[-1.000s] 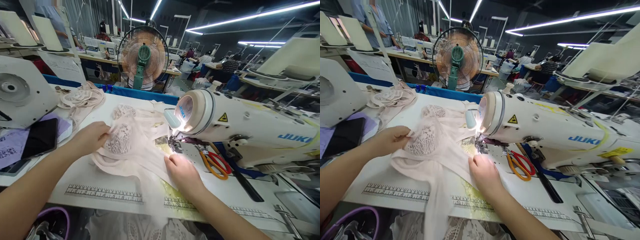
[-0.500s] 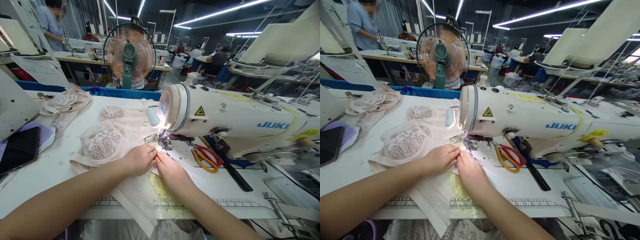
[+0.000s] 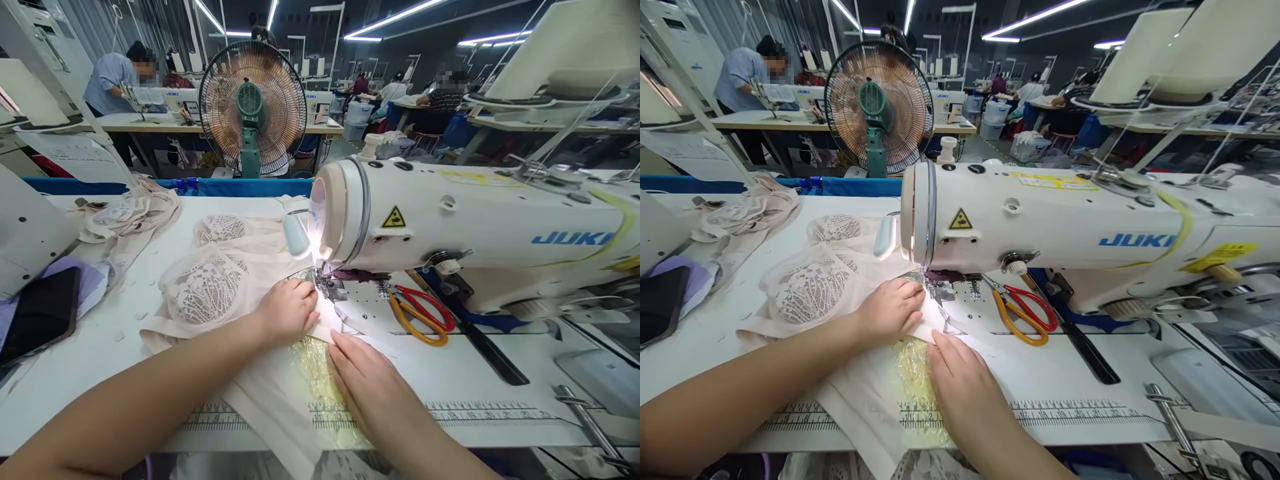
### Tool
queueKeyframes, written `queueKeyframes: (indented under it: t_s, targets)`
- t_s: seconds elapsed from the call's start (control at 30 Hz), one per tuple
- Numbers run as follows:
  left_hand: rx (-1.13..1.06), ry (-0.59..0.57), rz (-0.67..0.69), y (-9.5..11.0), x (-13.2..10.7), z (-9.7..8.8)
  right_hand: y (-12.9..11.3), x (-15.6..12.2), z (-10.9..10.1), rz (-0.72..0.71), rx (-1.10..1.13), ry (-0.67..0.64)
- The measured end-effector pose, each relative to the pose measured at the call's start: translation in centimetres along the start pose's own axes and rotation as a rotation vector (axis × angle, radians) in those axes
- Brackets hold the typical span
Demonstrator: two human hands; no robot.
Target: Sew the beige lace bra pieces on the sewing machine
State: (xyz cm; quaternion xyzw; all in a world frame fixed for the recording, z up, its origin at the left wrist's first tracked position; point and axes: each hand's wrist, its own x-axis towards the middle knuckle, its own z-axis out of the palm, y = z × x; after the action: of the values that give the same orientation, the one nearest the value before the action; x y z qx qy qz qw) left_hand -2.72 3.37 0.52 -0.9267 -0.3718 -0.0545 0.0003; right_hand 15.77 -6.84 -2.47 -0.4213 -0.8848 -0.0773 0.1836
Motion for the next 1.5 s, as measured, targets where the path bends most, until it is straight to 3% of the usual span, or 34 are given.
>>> queueKeyframes:
  t_s: [0.3,0.4,0.53,0.67,0.83,1.03,1.17,1.5]
  targets:
    - [-0.014,0.006,0.046,-1.3,0.9,-0.1,-0.5,0.8,0.5,0.037,0.033,-0.018]
    - [0.051,0.076,0.113,-1.3,0.8,-0.4,-0.7,1.6,0.6,0.077,0.045,-0.021]
    - [0.138,0.180,0.177,0.2,-1.1,-0.6,-1.0,2.8,0.4,0.123,0.130,-0.051]
    - [0.154,0.124,0.171,1.2,-3.0,-0.6,-1.2,3.1,0.7,0.074,0.106,-0.049]
    - [0.082,0.149,0.281,0.1,-3.3,-0.5,-1.2,2.6,1.3,0.013,0.081,0.004]
    - [-0.019,0.184,0.293,-1.2,-3.5,-0.3,-0.8,2.6,-0.7,-0.039,0.178,0.039]
    - [-0.029,0.149,0.300,-1.4,-3.5,-0.3,0.0,1.7,-1.5,-0.006,0.223,0.062]
    - [-0.005,0.065,0.267,-2.4,-2.9,-0.2,1.1,-0.8,-0.6,0.083,0.247,0.034]
